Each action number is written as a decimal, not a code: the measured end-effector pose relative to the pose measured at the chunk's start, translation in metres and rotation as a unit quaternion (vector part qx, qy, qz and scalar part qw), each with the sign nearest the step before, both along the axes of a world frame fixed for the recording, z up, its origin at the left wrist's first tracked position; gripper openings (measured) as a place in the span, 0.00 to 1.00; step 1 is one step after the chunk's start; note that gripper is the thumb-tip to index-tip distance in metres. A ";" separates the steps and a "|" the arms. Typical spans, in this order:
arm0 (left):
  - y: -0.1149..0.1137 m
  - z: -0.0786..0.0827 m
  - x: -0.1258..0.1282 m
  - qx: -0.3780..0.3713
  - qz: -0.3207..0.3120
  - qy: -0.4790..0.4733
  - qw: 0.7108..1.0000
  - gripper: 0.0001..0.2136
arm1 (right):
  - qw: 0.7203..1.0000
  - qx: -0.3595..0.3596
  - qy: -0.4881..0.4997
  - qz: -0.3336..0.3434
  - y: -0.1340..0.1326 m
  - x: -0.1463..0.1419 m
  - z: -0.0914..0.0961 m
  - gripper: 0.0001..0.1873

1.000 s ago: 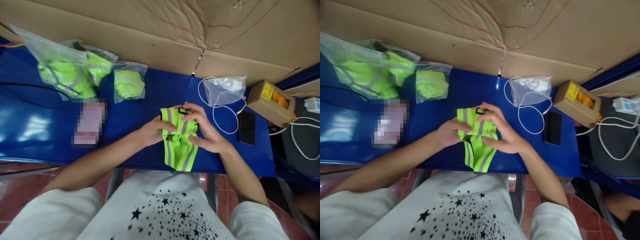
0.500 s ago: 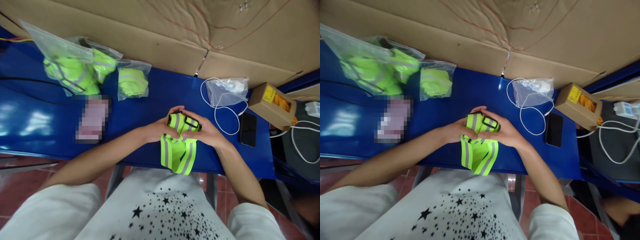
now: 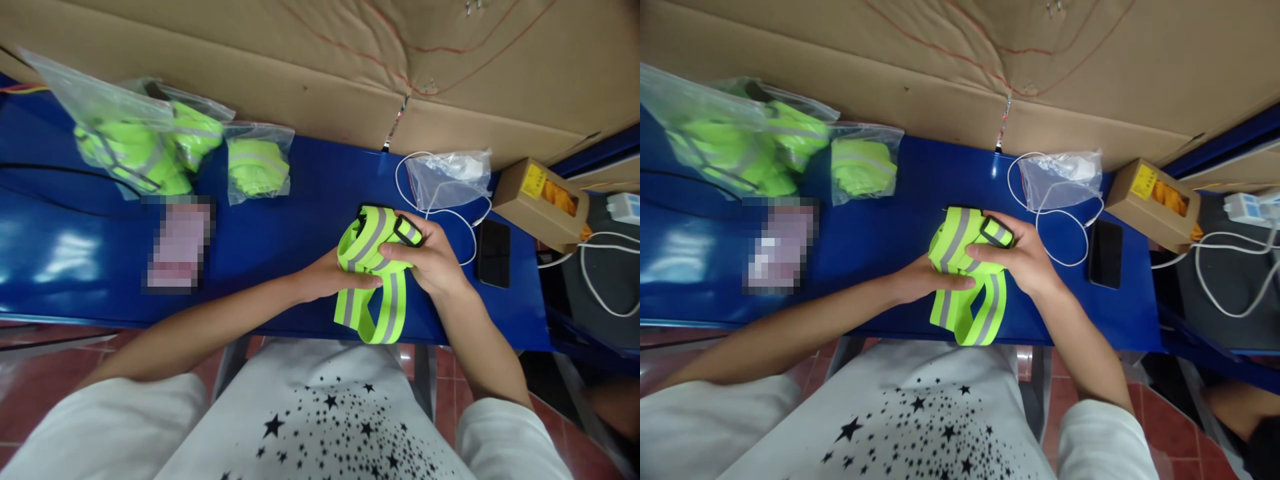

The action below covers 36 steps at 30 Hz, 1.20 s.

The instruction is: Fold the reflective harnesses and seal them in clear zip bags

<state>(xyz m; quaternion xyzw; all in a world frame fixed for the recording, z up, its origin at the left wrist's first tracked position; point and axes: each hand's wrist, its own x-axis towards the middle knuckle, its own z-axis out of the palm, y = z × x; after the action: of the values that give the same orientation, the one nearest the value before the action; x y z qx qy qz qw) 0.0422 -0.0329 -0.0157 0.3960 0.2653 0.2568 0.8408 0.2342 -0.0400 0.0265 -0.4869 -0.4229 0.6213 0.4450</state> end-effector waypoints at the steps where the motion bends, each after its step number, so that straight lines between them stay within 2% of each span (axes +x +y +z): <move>1: -0.002 0.000 0.001 -0.014 0.001 -0.005 1.000 0.29 | 1.000 -0.001 0.007 -0.002 -0.001 -0.001 0.000 0.24; 5: -0.005 0.001 0.004 -0.112 -0.062 -0.063 0.990 0.20 | 0.999 -0.028 0.025 -0.009 -0.006 -0.008 -0.001 0.20; 8: -0.006 0.001 0.003 -0.145 -0.095 -0.061 0.983 0.16 | 0.999 -0.037 0.012 0.012 -0.008 -0.010 -0.002 0.21; 10: -0.005 0.001 0.002 -0.122 -0.091 -0.026 0.988 0.14 | 0.999 -0.030 0.008 0.024 -0.007 -0.008 -0.001 0.21; 14: 0.001 0.001 -0.003 -0.017 -0.050 0.054 0.997 0.15 | 1.000 0.006 -0.003 0.013 -0.004 0.004 0.001 0.23; 18: 0.006 0.006 -0.007 -0.005 -0.112 0.060 0.992 0.12 | 0.994 0.064 -0.089 -0.016 -0.008 0.013 0.004 0.24; 22: 0.002 0.010 -0.008 -0.074 -0.098 0.010 0.992 0.14 | 0.954 0.173 -0.239 -0.047 -0.017 0.007 0.004 0.26; 25: 0.001 0.011 -0.009 -0.123 -0.055 -0.051 0.990 0.17 | 0.908 0.268 -0.323 -0.013 -0.019 0.001 -0.003 0.22; 29: 0.006 0.009 -0.011 -0.119 0.002 -0.139 0.983 0.23 | 0.842 0.413 -0.343 0.055 -0.010 0.002 -0.021 0.25; 31: 0.010 0.007 -0.013 -0.121 0.022 -0.150 0.981 0.26 | 0.813 0.438 -0.374 0.092 -0.005 0.003 -0.027 0.26; 33: 0.013 0.004 -0.014 -0.127 0.051 -0.136 0.981 0.26 | 0.796 0.436 -0.400 0.130 -0.002 0.002 -0.029 0.28; 36: 0.016 -0.001 -0.014 -0.133 0.088 -0.090 0.983 0.22 | 0.805 0.410 -0.373 0.208 0.001 0.004 -0.024 0.35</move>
<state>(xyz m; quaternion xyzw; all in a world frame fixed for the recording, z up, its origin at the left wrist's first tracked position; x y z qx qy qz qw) 0.0279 -0.0172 -0.0169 0.2312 0.2541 0.3267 0.8805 0.2381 -0.0387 0.0020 -0.3536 -0.8632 0.2375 0.2711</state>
